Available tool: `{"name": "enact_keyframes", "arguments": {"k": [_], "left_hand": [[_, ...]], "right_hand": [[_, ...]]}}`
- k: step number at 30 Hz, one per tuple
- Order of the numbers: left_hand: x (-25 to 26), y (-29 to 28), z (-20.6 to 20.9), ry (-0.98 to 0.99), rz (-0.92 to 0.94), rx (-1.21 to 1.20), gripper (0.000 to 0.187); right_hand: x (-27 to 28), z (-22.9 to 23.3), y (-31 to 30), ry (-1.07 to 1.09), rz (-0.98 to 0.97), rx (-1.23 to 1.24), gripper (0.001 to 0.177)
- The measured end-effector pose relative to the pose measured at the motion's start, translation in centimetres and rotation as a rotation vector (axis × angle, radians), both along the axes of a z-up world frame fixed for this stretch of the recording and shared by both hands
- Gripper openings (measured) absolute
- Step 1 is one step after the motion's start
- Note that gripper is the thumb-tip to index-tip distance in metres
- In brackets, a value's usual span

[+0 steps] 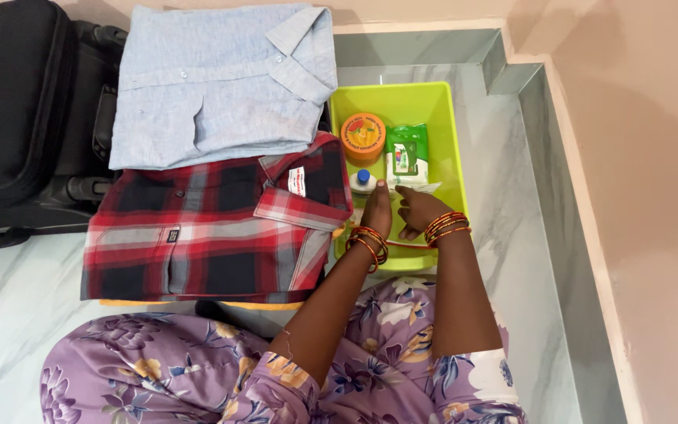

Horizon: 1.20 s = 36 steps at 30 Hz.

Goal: The person sits on the floor and repeatedly picks up, folds, and restacks two shirts while also handling small toiletry items from a green plastic bin. The person adjusts the pile of clothes and the contents of the bin multiple times without placing items into the suitcase.

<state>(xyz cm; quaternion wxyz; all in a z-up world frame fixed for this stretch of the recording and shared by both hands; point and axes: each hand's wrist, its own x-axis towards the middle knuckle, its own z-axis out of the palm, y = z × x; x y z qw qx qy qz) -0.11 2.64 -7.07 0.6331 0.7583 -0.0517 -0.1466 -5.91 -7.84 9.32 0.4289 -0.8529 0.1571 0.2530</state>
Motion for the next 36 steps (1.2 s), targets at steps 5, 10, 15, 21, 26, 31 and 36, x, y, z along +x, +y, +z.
{"name": "enact_keyframes", "arguments": {"k": [5,10,15,21,26,31,36], "left_hand": [[0.1,-0.1,0.2,0.095,-0.013,-0.045,0.088],[-0.3,0.1,0.7,0.103,-0.010,0.003,0.092],[-0.6,0.2,2.2,0.085,-0.024,0.009,0.089],[-2.4,2.1,5.8,-0.125,0.073,-0.082,0.063],[-2.5,3.0,5.6,-0.305,0.208,-0.136,0.057],[0.6,2.1,1.0,-0.019,0.206,-0.279,0.073],[2.6,2.3,-5.0,0.061,0.187,-0.367,0.085]], "right_hand": [[1.0,-3.0,-0.4,0.084,0.012,-0.006,0.066],[1.5,-5.3,-1.2,0.041,-0.006,0.096,0.064],[1.3,-4.6,-1.0,0.031,-0.013,0.118,0.065],[0.7,-1.8,-0.9,-0.018,-0.063,0.199,0.063],[1.9,-3.0,-0.4,-0.564,-0.046,0.240,0.061],[3.5,-6.6,1.0,-0.512,-0.090,0.367,0.075],[4.6,-9.7,1.0,-0.468,-0.085,0.469,0.077]]}}
